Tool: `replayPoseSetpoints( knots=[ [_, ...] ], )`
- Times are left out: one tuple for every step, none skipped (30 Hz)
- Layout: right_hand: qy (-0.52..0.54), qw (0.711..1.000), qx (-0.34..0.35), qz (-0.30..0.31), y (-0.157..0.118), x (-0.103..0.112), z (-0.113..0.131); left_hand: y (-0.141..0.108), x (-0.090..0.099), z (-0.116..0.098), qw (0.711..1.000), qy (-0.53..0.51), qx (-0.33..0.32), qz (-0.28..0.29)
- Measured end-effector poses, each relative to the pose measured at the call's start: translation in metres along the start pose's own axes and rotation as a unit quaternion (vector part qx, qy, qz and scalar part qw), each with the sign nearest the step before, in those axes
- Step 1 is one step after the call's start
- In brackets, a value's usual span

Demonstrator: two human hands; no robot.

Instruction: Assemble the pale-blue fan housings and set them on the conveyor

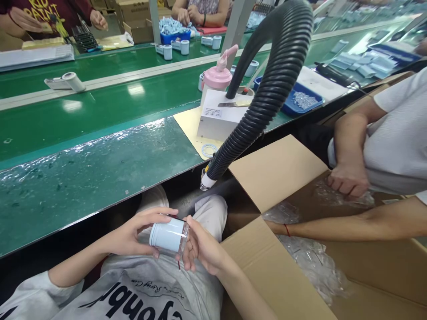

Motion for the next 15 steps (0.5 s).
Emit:
replayPoseSetpoints(
  knots=[
    [0.007,1.000,-0.012,0.007,0.001,0.000,-0.003,0.000,0.000,0.000,1.000,0.001,0.009,-0.001],
    [0.007,1.000,-0.020,0.013,0.001,-0.001,-0.005,0.000,-0.001,0.000,1.000,0.000,0.018,-0.004],
    [-0.001,1.000,-0.023,0.017,0.001,-0.002,-0.006,-0.001,-0.001,0.000,1.000,-0.005,0.029,-0.008],
    [-0.017,1.000,-0.019,0.017,0.000,-0.002,-0.006,-0.002,-0.001,0.000,0.999,-0.014,0.044,-0.016],
    [-0.043,0.999,-0.006,0.012,-0.001,-0.002,-0.005,-0.003,-0.001,0.001,0.997,-0.029,0.061,-0.024],
    [-0.080,0.997,0.017,-0.003,-0.004,-0.001,-0.002,-0.004,-0.002,0.002,0.995,-0.048,0.081,-0.033],
    [-0.132,0.989,0.053,-0.030,-0.007,0.001,0.003,-0.006,-0.003,0.003,0.991,-0.072,0.101,-0.042],
    [-0.197,0.972,0.106,-0.065,-0.012,0.003,0.011,-0.007,-0.004,0.005,0.987,-0.099,0.118,-0.051],
    [-0.274,0.941,0.176,-0.097,-0.019,0.003,0.021,-0.009,-0.005,0.007,0.981,-0.127,0.131,-0.060],
    [-0.356,0.892,0.254,-0.115,-0.027,-0.001,0.031,-0.010,-0.007,0.008,0.976,-0.155,0.139,-0.066],
    [-0.435,0.831,0.327,-0.117,-0.036,-0.007,0.038,-0.011,-0.008,0.009,0.971,-0.181,0.142,-0.070],
    [-0.502,0.767,0.387,-0.102,-0.043,-0.015,0.041,-0.011,-0.010,0.010,0.966,-0.203,0.143,-0.073],
    [-0.551,0.714,0.425,-0.078,-0.048,-0.022,0.041,-0.011,-0.011,0.011,0.962,-0.220,0.142,-0.073],
    [-0.582,0.680,0.443,-0.053,-0.051,-0.026,0.040,-0.011,-0.011,0.011,0.960,-0.233,0.140,-0.070],
    [-0.596,0.669,0.443,-0.037,-0.051,-0.027,0.038,-0.010,-0.012,0.011,0.959,-0.240,0.137,-0.065]
  ],
)
Point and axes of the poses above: each hand's wrist, its own y-axis towards the middle knuckle, its own x-axis out of the back of the hand, z = x × y, the point moved 6 cm from there along y, towards the middle knuckle, and after that the axes turned 13 degrees about z, right-handed, at the moved point
